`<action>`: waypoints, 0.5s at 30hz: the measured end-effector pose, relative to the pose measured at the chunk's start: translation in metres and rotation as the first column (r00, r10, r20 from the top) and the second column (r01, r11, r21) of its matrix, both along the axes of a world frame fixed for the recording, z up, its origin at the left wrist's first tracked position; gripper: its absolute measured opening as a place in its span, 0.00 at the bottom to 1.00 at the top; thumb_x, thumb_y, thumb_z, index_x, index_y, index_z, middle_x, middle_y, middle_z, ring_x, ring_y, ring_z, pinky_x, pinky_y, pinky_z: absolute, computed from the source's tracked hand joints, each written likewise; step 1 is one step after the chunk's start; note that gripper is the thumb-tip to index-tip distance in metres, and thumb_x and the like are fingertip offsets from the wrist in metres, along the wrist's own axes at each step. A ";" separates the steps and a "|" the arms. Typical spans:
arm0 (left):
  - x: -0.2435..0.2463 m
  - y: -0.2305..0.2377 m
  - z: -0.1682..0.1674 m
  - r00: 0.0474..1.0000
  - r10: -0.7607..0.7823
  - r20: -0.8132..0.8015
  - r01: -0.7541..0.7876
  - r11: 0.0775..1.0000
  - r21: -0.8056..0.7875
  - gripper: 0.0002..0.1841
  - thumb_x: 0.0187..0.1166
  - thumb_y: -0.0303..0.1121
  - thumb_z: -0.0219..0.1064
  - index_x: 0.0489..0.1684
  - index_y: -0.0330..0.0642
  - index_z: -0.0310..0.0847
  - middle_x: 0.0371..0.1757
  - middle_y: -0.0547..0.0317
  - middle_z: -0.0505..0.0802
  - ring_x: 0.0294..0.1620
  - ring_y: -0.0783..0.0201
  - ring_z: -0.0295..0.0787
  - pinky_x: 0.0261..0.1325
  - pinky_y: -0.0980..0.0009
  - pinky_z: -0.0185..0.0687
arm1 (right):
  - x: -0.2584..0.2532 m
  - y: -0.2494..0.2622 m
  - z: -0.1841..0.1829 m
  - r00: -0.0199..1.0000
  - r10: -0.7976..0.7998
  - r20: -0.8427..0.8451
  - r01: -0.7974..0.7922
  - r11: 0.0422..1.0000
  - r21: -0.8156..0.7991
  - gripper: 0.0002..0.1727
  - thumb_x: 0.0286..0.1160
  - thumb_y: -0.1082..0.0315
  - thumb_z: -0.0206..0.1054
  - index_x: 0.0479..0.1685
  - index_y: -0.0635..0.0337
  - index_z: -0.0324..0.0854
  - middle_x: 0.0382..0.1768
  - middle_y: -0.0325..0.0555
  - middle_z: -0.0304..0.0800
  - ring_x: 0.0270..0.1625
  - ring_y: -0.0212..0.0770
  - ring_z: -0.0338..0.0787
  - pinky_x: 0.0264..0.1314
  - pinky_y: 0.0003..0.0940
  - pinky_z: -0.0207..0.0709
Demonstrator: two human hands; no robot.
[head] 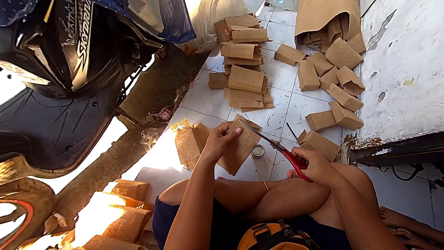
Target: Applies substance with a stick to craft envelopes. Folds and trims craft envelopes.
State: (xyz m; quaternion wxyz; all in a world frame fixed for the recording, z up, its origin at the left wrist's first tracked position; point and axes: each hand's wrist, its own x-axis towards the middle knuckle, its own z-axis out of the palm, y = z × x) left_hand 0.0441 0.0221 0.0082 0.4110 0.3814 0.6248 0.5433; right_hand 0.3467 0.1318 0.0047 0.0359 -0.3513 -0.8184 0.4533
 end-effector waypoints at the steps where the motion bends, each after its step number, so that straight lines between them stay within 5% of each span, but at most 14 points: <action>1: 0.001 0.000 0.000 1.000 -0.007 0.001 0.007 1.000 0.003 0.05 0.83 0.30 0.66 0.43 0.42 0.89 0.60 0.62 0.90 0.52 0.74 0.88 0.55 0.73 0.85 | -0.001 0.000 0.001 1.000 -0.001 0.004 0.001 1.000 -0.004 0.36 0.49 0.28 0.78 0.37 0.51 0.79 0.23 0.26 0.73 0.26 0.21 0.72 0.30 0.22 0.67; 15: 0.001 0.001 -0.004 1.000 -0.003 -0.017 0.002 1.000 -0.028 0.06 0.83 0.31 0.66 0.43 0.41 0.88 0.60 0.61 0.89 0.52 0.73 0.87 0.56 0.72 0.85 | -0.003 -0.003 0.001 1.000 -0.021 -0.018 0.022 0.999 0.024 0.21 0.58 0.50 0.83 0.33 0.56 0.81 0.22 0.30 0.75 0.25 0.21 0.72 0.30 0.21 0.65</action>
